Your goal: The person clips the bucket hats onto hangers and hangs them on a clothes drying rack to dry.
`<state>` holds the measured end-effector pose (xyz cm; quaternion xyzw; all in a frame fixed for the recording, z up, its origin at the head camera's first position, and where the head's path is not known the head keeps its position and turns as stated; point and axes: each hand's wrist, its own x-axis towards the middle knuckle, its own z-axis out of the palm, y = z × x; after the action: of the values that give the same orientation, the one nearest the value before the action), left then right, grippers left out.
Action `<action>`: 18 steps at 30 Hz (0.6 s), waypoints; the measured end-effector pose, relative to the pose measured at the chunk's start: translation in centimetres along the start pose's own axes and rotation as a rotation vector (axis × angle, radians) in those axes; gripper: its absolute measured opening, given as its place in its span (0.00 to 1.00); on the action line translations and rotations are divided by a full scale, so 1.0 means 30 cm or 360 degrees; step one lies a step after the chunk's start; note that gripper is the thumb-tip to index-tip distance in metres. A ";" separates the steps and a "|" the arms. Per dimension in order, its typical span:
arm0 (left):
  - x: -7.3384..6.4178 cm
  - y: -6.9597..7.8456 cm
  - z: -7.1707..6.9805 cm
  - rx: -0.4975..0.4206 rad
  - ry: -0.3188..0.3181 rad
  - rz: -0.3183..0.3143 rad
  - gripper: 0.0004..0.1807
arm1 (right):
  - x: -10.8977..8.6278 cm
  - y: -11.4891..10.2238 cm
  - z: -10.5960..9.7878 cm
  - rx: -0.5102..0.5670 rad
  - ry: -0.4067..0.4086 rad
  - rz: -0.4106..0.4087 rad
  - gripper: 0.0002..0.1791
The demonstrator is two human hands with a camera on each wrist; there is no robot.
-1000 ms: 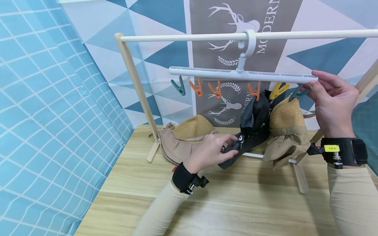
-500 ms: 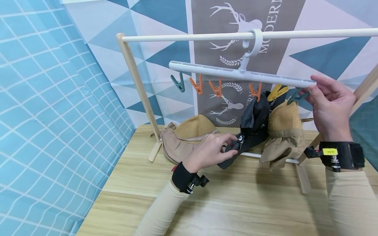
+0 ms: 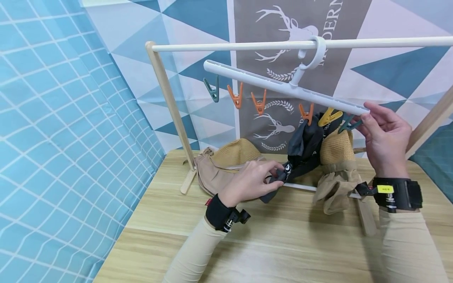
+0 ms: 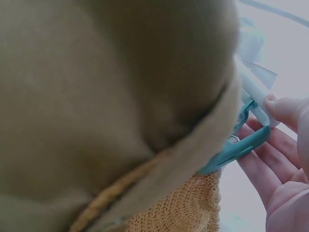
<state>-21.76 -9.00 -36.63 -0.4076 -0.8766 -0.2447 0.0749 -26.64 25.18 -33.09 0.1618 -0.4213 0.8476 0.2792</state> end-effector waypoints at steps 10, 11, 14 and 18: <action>0.000 -0.002 0.003 -0.0008 -0.0004 -0.0002 0.18 | -0.055 -0.040 0.018 -0.0147 -0.0022 -0.0179 0.22; 0.000 -0.001 0.003 -0.0004 -0.0002 -0.0003 0.18 | -0.068 -0.045 0.020 -0.0178 -0.0013 -0.0234 0.22; 0.000 -0.003 0.003 -0.0003 0.0002 -0.0005 0.18 | -0.115 -0.065 0.031 -0.0366 -0.0006 -0.0419 0.22; 0.002 -0.010 0.003 -0.0004 0.0001 0.0002 0.18 | -0.200 -0.119 0.081 -0.0720 -0.0049 -0.0616 0.21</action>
<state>-22.00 -9.08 -36.80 -0.4080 -0.8760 -0.2460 0.0748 -19.62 22.93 -32.47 0.1856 -0.5650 0.6607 0.4581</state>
